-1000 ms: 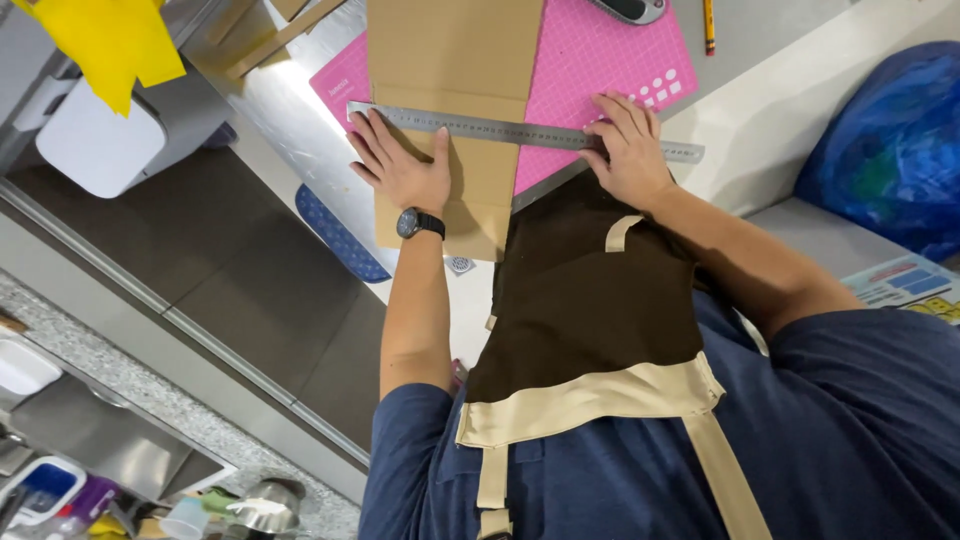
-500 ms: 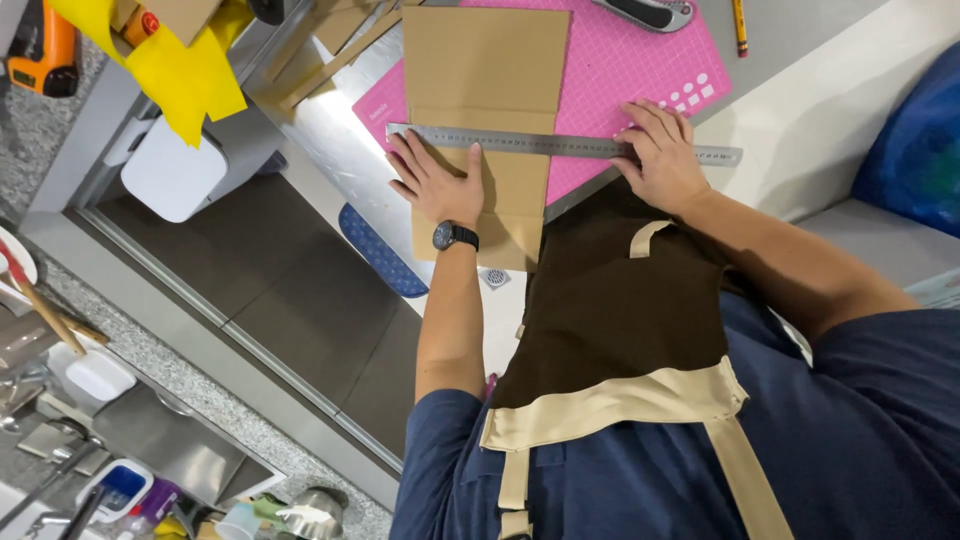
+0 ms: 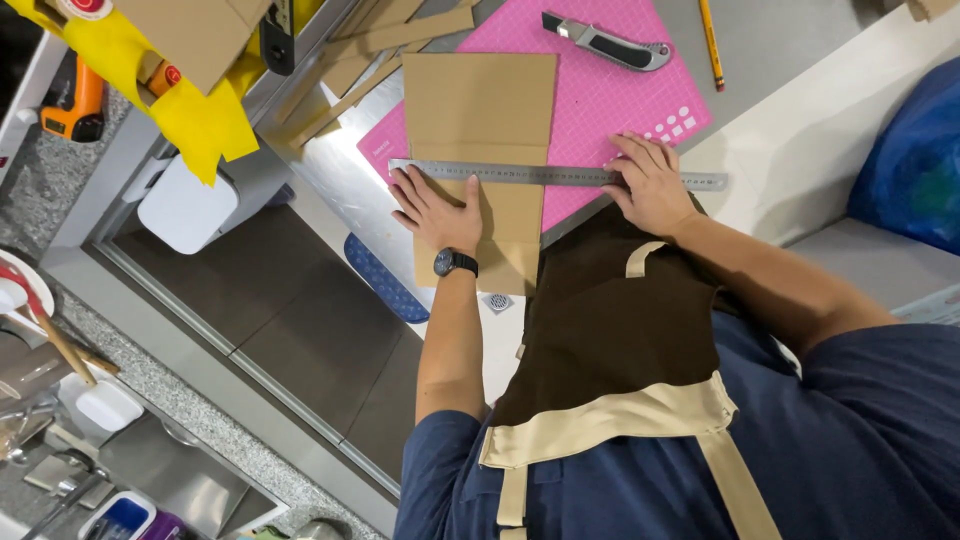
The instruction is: The person measures and marks a piece of cardboard with a ruler and pencil, then uses a utility knife to cut along the marked lines. They repeat the process on another piece of cardboard, measuring, marking, and cutting to create straight edges.
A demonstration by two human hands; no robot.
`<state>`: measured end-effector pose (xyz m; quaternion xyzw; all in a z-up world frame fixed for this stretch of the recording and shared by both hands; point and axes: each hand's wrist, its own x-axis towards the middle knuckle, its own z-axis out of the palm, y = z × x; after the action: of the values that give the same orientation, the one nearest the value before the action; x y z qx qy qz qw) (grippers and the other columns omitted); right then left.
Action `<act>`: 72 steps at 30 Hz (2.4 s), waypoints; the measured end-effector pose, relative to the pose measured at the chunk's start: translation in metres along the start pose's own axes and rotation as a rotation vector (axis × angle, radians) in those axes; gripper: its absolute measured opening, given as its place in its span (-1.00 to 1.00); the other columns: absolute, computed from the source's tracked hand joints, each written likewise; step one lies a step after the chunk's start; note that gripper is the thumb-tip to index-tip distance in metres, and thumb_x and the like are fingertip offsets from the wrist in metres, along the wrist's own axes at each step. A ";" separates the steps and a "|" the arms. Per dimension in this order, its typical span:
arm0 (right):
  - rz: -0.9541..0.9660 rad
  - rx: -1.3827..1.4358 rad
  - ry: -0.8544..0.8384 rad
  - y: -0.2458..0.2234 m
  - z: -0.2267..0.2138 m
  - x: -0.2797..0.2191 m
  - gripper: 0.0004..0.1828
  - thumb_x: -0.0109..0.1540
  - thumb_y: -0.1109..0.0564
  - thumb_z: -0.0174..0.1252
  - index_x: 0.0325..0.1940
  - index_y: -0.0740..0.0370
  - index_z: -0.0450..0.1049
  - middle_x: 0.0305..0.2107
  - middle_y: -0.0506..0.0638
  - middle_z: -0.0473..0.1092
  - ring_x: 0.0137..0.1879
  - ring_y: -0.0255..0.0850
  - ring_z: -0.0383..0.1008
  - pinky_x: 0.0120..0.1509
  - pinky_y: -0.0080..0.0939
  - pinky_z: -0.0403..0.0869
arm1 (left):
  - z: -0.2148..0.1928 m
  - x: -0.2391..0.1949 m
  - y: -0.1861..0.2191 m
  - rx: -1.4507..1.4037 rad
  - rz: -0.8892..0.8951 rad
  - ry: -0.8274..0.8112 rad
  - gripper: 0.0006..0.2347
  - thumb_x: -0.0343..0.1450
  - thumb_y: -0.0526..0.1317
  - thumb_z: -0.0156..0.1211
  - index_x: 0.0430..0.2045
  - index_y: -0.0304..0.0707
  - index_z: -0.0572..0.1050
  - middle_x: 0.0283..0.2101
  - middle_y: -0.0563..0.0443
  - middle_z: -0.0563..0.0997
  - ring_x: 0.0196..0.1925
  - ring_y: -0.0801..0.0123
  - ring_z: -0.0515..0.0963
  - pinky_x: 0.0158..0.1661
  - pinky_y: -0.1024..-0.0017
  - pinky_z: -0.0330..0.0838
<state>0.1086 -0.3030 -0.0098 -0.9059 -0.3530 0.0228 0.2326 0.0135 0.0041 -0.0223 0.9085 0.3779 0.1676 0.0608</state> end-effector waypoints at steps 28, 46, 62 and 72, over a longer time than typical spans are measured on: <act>-0.002 0.001 0.016 0.003 0.006 -0.004 -0.61 0.29 -0.10 0.36 0.08 0.09 0.46 0.36 -0.02 0.31 0.48 -0.02 0.25 0.42 0.13 0.11 | 0.011 -0.004 -0.006 0.030 0.036 0.078 -0.12 0.31 0.52 -0.07 0.40 -0.13 0.23 0.49 -0.10 0.23 0.51 0.02 0.22 0.44 -0.13 -0.04; 0.001 0.006 -0.008 0.002 0.000 -0.002 -0.60 0.27 -0.07 0.37 0.08 0.10 0.44 0.35 -0.02 0.29 0.48 -0.02 0.23 0.41 0.13 0.11 | 0.011 -0.004 -0.006 0.015 0.008 0.037 -0.10 0.29 0.53 -0.05 0.42 -0.11 0.20 0.50 -0.08 0.21 0.51 -0.01 0.22 0.42 -0.18 -0.01; 0.023 0.006 -0.027 0.002 0.003 -0.004 -0.61 0.28 -0.04 0.36 0.09 0.12 0.44 0.36 -0.01 0.27 0.49 -0.01 0.21 0.44 0.17 0.08 | 0.011 -0.005 -0.005 0.003 0.021 0.065 -0.11 0.32 0.53 -0.11 0.42 -0.12 0.20 0.50 -0.10 0.19 0.52 -0.02 0.20 0.41 -0.19 -0.01; 0.020 0.019 -0.027 -0.001 -0.001 -0.002 -0.63 0.29 -0.01 0.36 0.07 0.14 0.43 0.35 0.00 0.26 0.49 -0.02 0.20 0.43 0.16 0.08 | 0.008 -0.005 -0.005 0.003 0.010 0.014 -0.11 0.32 0.50 -0.06 0.43 -0.13 0.17 0.52 -0.10 0.16 0.54 -0.01 0.16 0.43 -0.18 -0.05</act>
<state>0.1064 -0.3045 -0.0086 -0.9067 -0.3470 0.0407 0.2363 0.0095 0.0042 -0.0326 0.9092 0.3742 0.1737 0.0561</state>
